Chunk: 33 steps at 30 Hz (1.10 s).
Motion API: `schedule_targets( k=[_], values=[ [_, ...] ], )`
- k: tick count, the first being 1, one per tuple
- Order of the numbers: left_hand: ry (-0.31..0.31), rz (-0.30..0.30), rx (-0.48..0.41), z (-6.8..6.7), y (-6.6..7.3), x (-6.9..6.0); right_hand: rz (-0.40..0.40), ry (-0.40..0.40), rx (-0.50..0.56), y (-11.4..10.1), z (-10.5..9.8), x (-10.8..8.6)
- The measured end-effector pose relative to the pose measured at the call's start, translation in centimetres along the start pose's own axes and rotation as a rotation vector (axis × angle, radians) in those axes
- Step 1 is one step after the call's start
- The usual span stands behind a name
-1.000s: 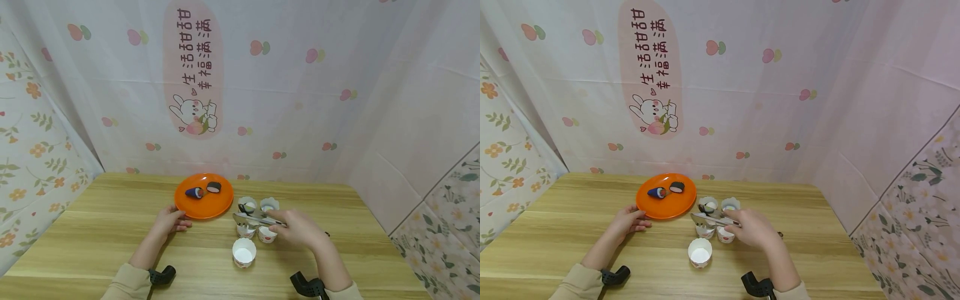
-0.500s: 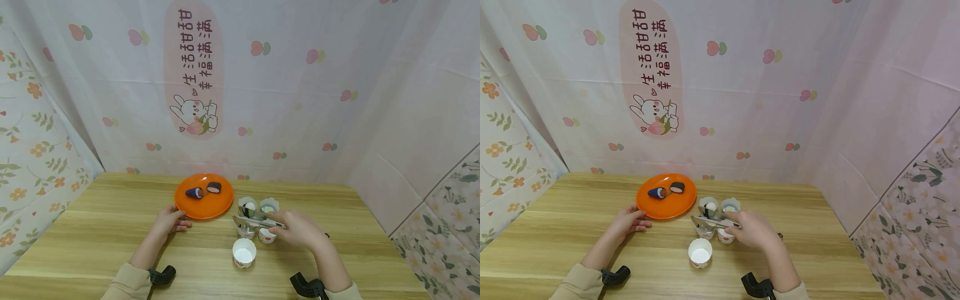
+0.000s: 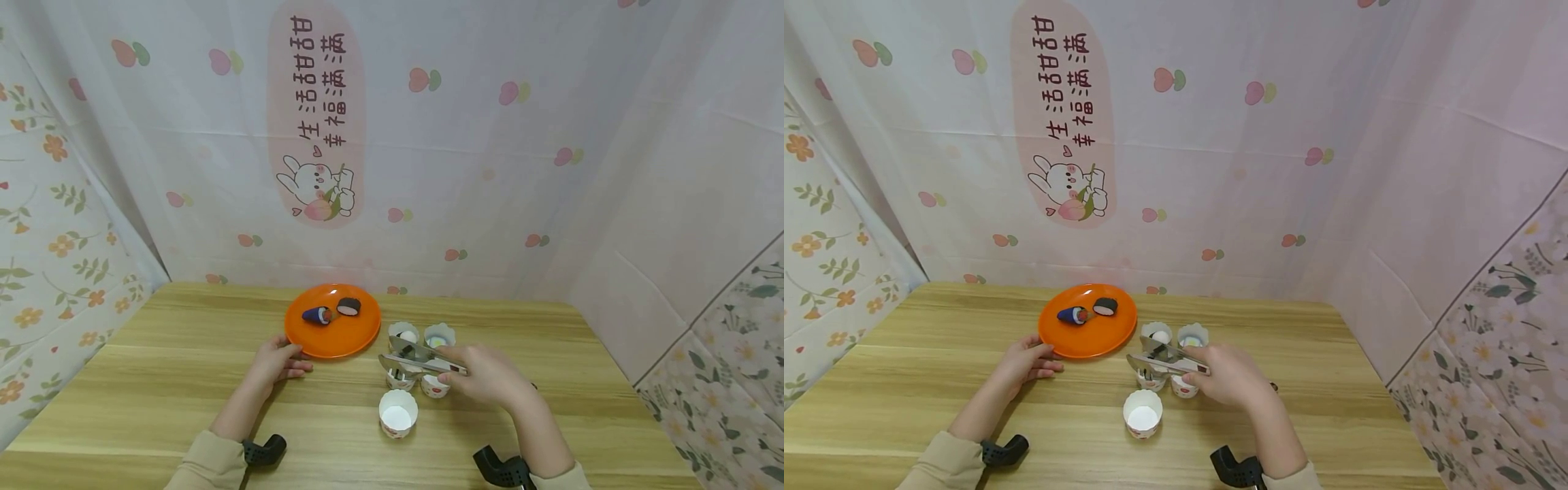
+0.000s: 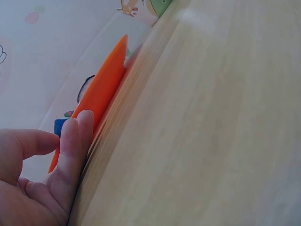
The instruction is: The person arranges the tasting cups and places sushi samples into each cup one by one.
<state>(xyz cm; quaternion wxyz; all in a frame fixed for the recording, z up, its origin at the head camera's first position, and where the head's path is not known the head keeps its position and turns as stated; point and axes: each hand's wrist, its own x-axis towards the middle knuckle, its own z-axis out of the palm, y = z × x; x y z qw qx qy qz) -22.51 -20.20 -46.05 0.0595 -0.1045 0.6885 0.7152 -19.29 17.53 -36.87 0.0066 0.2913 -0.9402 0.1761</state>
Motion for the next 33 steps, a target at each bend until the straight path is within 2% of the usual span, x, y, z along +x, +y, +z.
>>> schedule_targets(
  k=[8, 20, 33],
  values=[
    [-0.003, 0.003, -0.006, 0.1, 0.1, -0.1, -0.009, -0.016, -0.001, -0.2, -0.1, 0.0],
    [-0.007, 0.011, -0.003, 0.0, 0.0, 0.1, 0.047, -0.029, 0.02, -0.9, -0.1, 0.3],
    [-0.024, 0.011, -0.021, -0.1, 0.0, 0.0, 0.042, 0.004, 0.026, -1.7, 0.3, 1.0]
  ],
)
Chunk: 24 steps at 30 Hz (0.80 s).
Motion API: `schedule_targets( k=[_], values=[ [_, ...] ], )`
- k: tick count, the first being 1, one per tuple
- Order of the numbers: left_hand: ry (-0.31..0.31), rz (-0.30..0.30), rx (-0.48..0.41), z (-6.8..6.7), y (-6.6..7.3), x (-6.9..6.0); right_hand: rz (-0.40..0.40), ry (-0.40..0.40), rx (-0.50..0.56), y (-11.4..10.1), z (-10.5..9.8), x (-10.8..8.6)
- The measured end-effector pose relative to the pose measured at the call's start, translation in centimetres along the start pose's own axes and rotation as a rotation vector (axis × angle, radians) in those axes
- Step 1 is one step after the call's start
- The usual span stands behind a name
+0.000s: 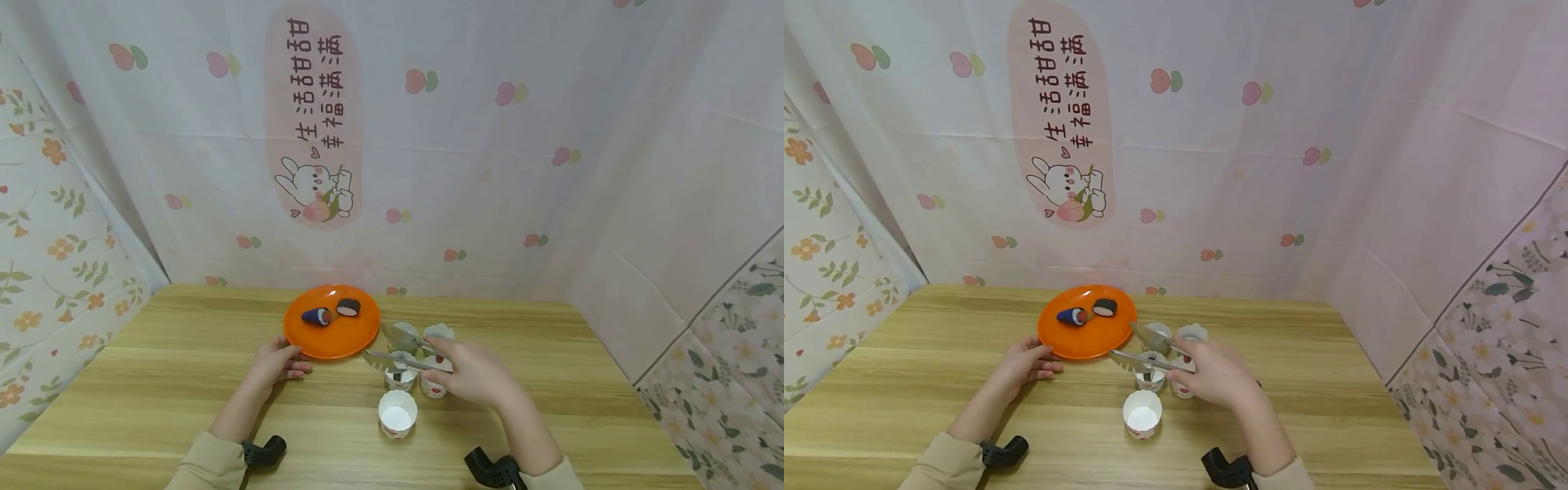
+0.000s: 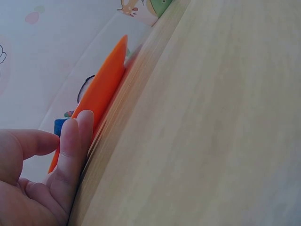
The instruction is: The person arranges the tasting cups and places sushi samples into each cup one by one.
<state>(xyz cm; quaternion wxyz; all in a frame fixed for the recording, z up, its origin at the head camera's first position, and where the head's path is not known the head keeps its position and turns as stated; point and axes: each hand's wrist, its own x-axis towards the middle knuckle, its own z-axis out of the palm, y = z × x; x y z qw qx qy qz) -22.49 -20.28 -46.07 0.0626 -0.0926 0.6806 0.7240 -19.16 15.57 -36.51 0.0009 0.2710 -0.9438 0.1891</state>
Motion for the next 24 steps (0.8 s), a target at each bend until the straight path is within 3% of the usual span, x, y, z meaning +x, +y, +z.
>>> schedule_targets(
  k=[10, 24],
  values=[
    [0.006, 0.003, 0.005, 0.0, 0.0, 0.0, -0.008, 0.05, -0.004, -0.1, 0.2, 1.1],
    [0.021, -0.002, 0.021, 0.0, -0.2, 0.2, 0.053, 0.06, -0.059, -0.6, 0.1, 3.0]
  ],
)
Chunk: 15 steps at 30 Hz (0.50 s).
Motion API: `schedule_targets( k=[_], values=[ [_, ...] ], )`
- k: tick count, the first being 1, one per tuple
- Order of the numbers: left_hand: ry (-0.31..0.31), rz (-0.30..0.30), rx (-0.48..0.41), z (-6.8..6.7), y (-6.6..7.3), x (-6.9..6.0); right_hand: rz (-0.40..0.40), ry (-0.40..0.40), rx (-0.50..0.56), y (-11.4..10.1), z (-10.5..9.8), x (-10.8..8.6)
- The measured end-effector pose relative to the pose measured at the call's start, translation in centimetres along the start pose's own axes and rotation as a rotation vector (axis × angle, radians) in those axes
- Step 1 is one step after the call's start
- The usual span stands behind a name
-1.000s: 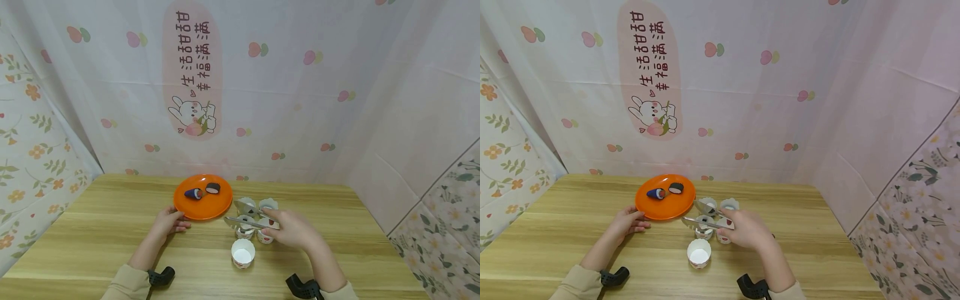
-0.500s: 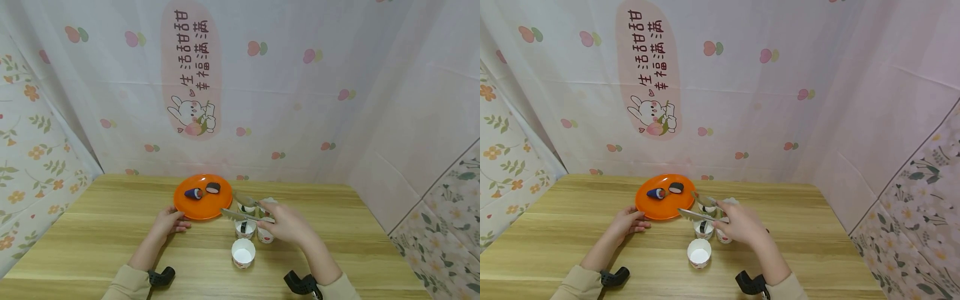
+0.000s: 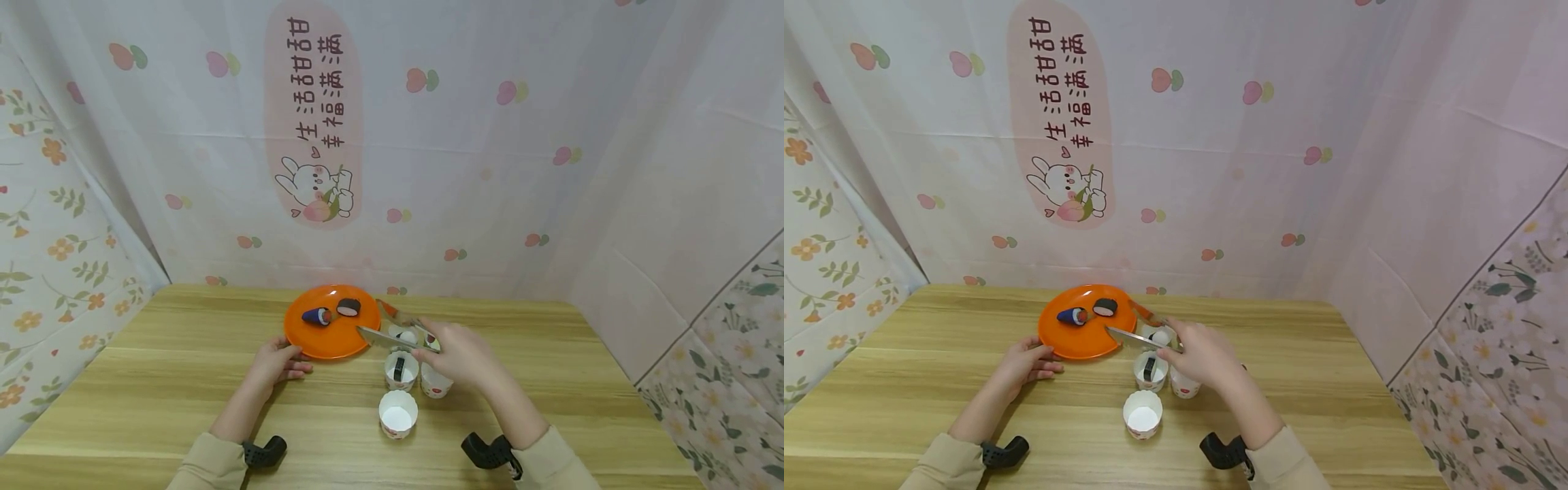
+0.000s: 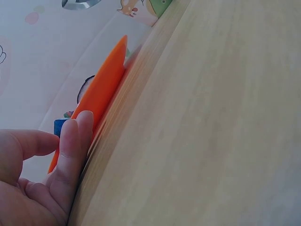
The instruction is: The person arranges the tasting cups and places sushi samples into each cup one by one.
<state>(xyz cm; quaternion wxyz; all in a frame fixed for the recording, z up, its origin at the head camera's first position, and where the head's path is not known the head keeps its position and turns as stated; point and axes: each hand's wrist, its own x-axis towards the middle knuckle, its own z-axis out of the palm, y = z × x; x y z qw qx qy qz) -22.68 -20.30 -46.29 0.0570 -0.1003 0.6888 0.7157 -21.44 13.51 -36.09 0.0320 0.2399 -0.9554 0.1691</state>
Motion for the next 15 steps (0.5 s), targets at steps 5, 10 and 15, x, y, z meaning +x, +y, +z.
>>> schedule_targets(
  k=[5, 10, 15],
  values=[
    [0.002, -0.003, 0.0, 0.0, 0.0, 0.0, -0.015, -0.002, 0.009, 0.0, 0.0, 1.0],
    [-0.001, -0.001, 0.001, 0.1, 0.1, -0.1, -0.009, -0.02, 0.039, 0.1, 0.0, 1.9],
    [0.001, -0.005, 0.006, 0.1, 0.2, -0.1, 0.022, -0.078, 0.05, -0.1, -0.1, 2.8]
  ],
)
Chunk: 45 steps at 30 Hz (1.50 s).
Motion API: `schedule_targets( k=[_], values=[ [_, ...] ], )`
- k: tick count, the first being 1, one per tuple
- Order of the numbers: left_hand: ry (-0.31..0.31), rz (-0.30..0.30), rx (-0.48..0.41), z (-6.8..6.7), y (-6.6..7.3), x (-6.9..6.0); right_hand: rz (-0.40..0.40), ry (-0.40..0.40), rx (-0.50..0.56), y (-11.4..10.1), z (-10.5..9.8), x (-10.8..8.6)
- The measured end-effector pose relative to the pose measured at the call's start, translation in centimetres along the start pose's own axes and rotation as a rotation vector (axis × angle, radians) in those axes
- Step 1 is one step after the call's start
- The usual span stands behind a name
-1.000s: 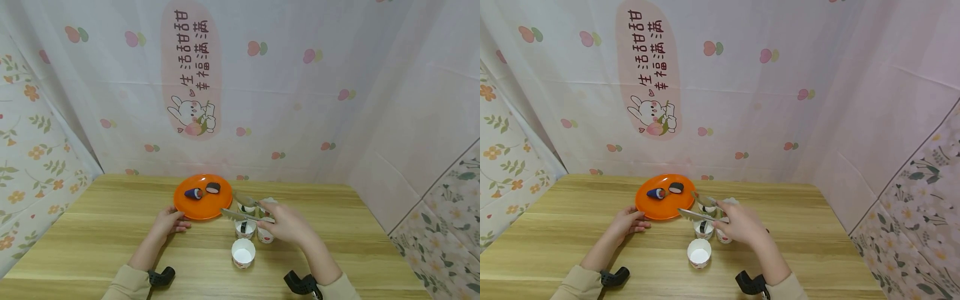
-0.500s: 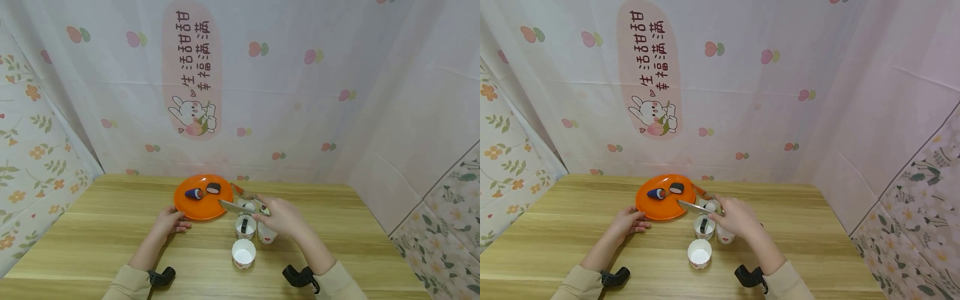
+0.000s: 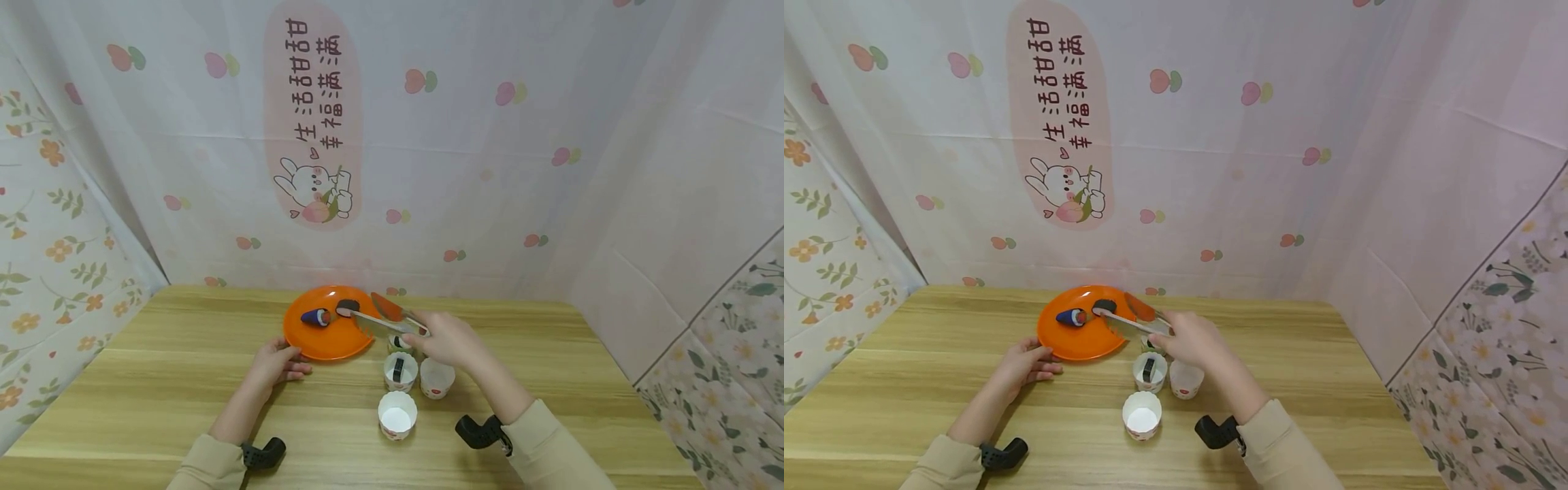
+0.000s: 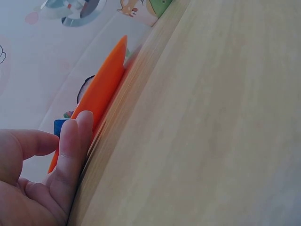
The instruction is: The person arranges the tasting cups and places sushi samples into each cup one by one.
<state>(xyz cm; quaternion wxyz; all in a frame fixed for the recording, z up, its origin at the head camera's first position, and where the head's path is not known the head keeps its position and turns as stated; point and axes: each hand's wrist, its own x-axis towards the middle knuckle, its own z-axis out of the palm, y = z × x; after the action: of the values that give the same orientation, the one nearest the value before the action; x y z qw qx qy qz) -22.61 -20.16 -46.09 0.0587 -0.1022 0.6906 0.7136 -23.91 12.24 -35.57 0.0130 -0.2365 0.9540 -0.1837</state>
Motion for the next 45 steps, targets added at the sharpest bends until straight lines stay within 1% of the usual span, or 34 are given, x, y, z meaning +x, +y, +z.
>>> schedule_targets(
  k=[7, 15, 20, 24, 28, 34, 36, 41, 45],
  values=[
    [-0.006, 0.004, -0.004, 0.0, 0.0, -0.1, 0.014, -0.069, 0.021, 0.0, 0.1, 1.2],
    [-0.003, 0.001, -0.003, 0.0, 0.0, -0.1, 0.043, -0.114, 0.106, -0.4, 0.4, 2.4],
    [-0.002, 0.001, -0.003, -0.1, -0.1, -0.1, 0.049, -0.158, 0.12, -0.8, 0.6, 3.3],
    [-0.002, 0.0, -0.005, 0.0, -0.1, -0.1, 0.08, -0.207, 0.123, -1.0, 0.8, 4.0],
    [0.0, 0.0, -0.004, 0.0, -0.1, -0.1, 0.103, -0.223, 0.112, -1.0, 1.1, 4.4],
    [0.005, 0.004, -0.001, 0.0, -0.1, 0.0, 0.163, -0.268, 0.201, -1.2, 1.4, 4.8],
    [0.005, 0.002, -0.001, 0.0, -0.2, 0.0, 0.185, -0.281, 0.213, -1.4, 1.4, 4.9],
    [0.009, -0.005, -0.003, 0.0, -0.1, 0.1, 0.201, -0.306, 0.206, -1.6, 1.6, 5.5],
    [0.012, -0.003, -0.003, 0.0, -0.1, 0.1, 0.228, -0.335, 0.226, -1.8, 1.4, 5.9]
  ],
)
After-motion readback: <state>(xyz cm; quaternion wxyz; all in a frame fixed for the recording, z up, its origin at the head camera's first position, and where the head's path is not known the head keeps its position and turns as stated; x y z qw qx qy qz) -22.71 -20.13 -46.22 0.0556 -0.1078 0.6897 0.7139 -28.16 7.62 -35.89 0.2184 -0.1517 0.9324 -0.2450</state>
